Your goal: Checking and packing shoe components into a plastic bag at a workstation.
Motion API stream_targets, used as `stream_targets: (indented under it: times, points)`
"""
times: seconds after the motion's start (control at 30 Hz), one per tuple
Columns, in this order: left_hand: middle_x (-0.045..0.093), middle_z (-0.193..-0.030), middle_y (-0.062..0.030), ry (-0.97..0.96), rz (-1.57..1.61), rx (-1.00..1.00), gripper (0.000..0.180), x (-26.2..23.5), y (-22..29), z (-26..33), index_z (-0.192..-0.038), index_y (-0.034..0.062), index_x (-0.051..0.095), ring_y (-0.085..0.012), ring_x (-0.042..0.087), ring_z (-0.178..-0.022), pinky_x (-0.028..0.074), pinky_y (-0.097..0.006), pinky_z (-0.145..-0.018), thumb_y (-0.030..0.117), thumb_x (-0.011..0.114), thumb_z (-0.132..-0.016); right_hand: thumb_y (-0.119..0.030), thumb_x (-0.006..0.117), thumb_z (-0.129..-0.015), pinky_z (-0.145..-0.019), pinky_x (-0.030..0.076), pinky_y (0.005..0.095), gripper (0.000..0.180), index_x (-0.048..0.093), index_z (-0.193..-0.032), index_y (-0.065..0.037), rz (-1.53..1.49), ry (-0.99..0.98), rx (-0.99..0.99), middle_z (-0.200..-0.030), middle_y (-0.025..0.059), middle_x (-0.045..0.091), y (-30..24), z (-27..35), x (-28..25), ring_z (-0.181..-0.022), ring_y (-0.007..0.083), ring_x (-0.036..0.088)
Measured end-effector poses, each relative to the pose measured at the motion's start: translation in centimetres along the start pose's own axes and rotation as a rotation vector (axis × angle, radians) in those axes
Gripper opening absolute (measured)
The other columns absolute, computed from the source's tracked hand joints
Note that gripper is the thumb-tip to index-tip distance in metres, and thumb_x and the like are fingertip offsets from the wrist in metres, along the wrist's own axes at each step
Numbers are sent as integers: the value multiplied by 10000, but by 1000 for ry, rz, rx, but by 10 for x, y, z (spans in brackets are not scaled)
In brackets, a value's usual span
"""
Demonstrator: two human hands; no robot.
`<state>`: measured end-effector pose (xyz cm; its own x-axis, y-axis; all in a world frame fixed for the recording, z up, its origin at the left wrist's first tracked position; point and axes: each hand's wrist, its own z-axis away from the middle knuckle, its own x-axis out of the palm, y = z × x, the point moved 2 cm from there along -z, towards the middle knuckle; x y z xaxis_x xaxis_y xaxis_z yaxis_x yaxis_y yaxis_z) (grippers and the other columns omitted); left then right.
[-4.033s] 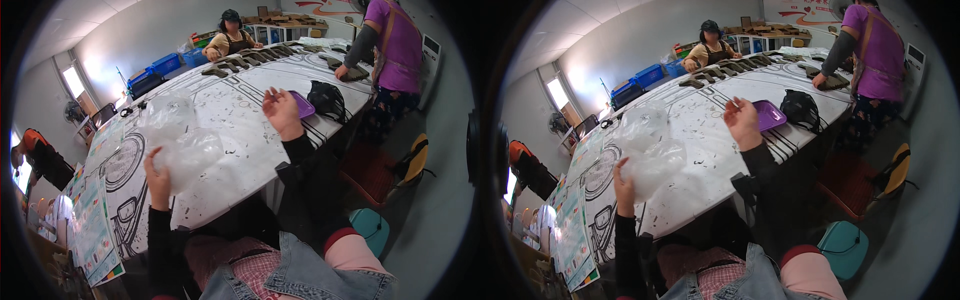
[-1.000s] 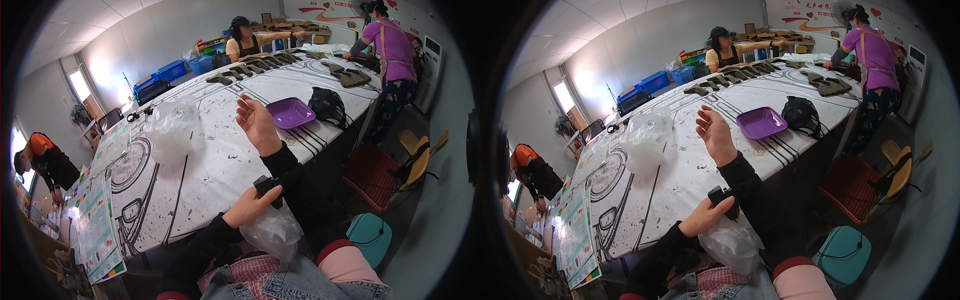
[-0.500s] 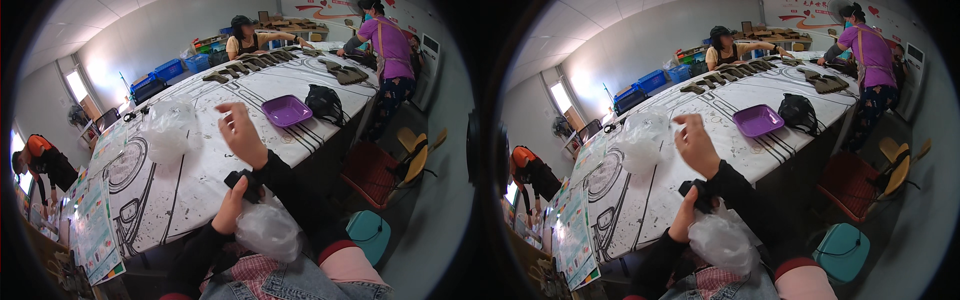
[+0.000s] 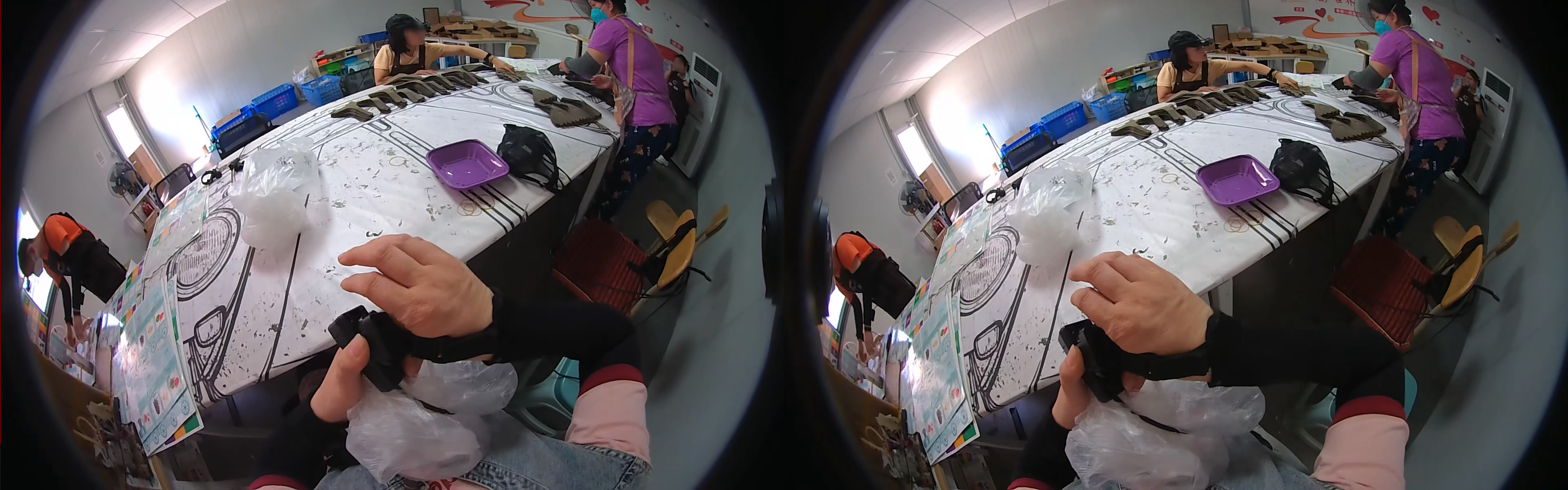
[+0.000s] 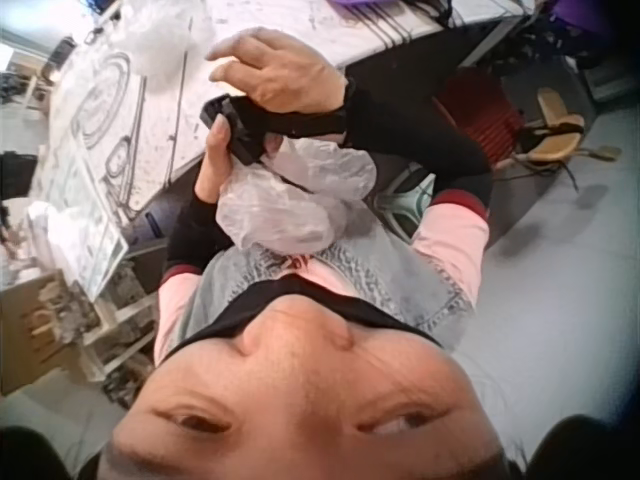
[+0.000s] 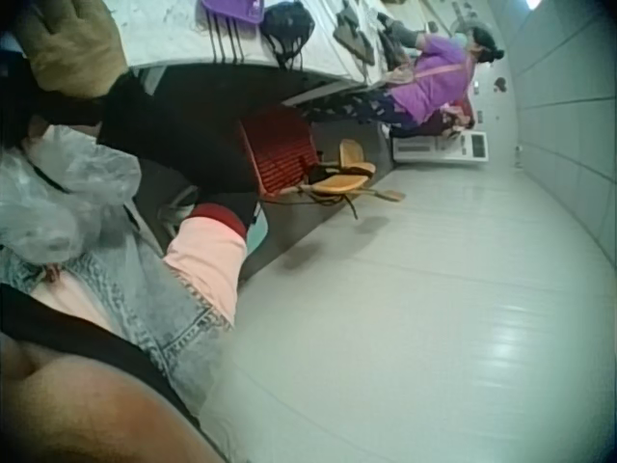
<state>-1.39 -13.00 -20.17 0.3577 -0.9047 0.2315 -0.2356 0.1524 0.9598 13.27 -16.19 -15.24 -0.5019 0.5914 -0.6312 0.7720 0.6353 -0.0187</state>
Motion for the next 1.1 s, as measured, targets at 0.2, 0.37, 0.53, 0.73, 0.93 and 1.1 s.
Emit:
stream_targets:
  times: [0.2,0.37,0.53,0.73,0.93,1.1]
  points:
    - [605,-952,-66,138,-73,-44,730,1,8,33,-1155,25,523,-137,570,-884,427,-265,-760,655,497,-788,-114,593,-726,-994,396,380,442,606,-1163,-50,-185,293,166,-1249,149,499,-38,-2,-11,-1146,329,497]
    - [606,-985,-50,150,-47,49,716,24,28,31,-1178,15,505,-132,573,-902,437,-278,-784,606,573,-780,-64,630,-766,-999,417,342,323,653,-1087,-33,-433,561,178,-1235,132,531,-76,4,-21,-1177,294,492]
    - [595,-992,-35,212,-112,-77,768,-6,8,47,-1247,-20,459,-95,566,-879,445,-234,-738,602,582,-815,3,614,-757,-976,456,311,331,622,-1086,41,-73,503,325,-1223,135,540,-62,21,20,-1181,302,498]
    - [543,-835,-10,375,302,272,797,-58,-2,59,-1249,-46,459,-155,523,-732,438,-296,-677,652,454,-863,-48,586,-798,-992,420,320,426,526,-1204,68,61,31,-95,-1361,186,429,-75,82,65,-1270,312,424]
    - [593,-816,-25,259,-662,-82,590,-34,18,49,-1108,5,565,-160,573,-732,453,-311,-636,522,610,-826,-131,660,-828,-1040,335,374,721,269,-1413,25,-1019,97,431,-1331,199,425,-40,74,65,-1251,318,423]
    - [614,-849,-114,164,-1133,-63,411,-23,24,26,-1023,72,611,-298,608,-758,473,-360,-668,415,667,-803,-167,781,-742,-1081,283,381,1044,42,-1468,-36,-1103,44,645,-1394,146,366,-54,66,75,-1299,239,367]
